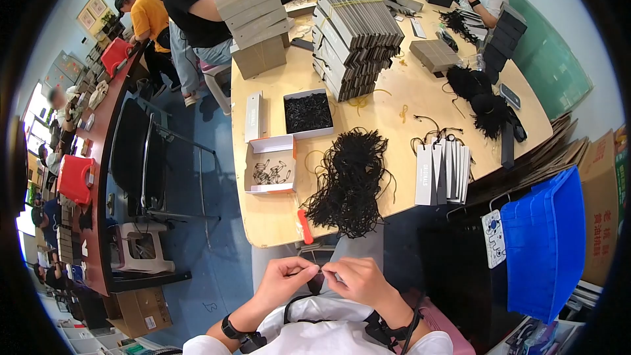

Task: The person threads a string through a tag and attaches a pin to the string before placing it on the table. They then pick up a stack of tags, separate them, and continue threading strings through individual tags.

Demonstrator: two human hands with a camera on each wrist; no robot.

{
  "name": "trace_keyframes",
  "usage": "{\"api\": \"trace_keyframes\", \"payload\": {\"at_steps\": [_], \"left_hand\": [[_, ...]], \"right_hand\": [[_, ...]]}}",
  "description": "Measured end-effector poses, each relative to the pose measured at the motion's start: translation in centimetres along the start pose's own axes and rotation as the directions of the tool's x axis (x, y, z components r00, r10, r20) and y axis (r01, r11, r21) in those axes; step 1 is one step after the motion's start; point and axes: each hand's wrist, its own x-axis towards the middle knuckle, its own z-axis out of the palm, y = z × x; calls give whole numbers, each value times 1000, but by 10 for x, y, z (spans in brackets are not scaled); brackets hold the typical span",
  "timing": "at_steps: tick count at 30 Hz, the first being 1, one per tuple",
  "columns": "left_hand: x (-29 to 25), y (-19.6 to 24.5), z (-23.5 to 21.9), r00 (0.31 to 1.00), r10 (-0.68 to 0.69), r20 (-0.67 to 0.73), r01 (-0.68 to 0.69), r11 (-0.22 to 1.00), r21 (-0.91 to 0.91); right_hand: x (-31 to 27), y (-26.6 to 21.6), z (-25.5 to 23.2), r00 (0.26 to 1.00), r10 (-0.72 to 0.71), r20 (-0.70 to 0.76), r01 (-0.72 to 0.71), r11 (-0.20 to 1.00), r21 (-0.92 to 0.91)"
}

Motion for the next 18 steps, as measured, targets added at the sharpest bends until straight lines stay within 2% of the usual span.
{"api": "trace_keyframes", "payload": {"at_steps": [7, 9, 10, 12, 15, 17, 18], "left_hand": [[0, -6, 2, 1000, 5, -9, -5, 1000, -10], [1, -10, 4, 997, 71, -36, -73, 996, -60], [0, -8, 3, 997, 71, -36, -73, 996, -60], [-2, -4, -1, 1000, -16, -12, 16, 1000, -1], [0, -12, -2, 1000, 13, -13, -14, 999, -35], [-2, -9, -2, 1000, -1, -18, 1, 1000, -30], [-2, -6, -2, 1000, -15, -23, 15, 1000, -24]], "right_hand": [[0, 2, 3, 998, -5, -70, 5, 1000, -9], [-1, 3, 5, 997, -10, -78, 9, 1000, -11], [-1, 3, 5, 996, -7, -90, 7, 1000, -9], [-2, 3, 7, 995, -5, -101, 4, 1000, -8], [-4, 3, 8, 995, -5, -104, 6, 1000, 10], [-9, 3, 8, 984, 170, -59, -167, 985, 53], [-6, 0, 8, 984, 170, -58, -167, 985, 53]]}}
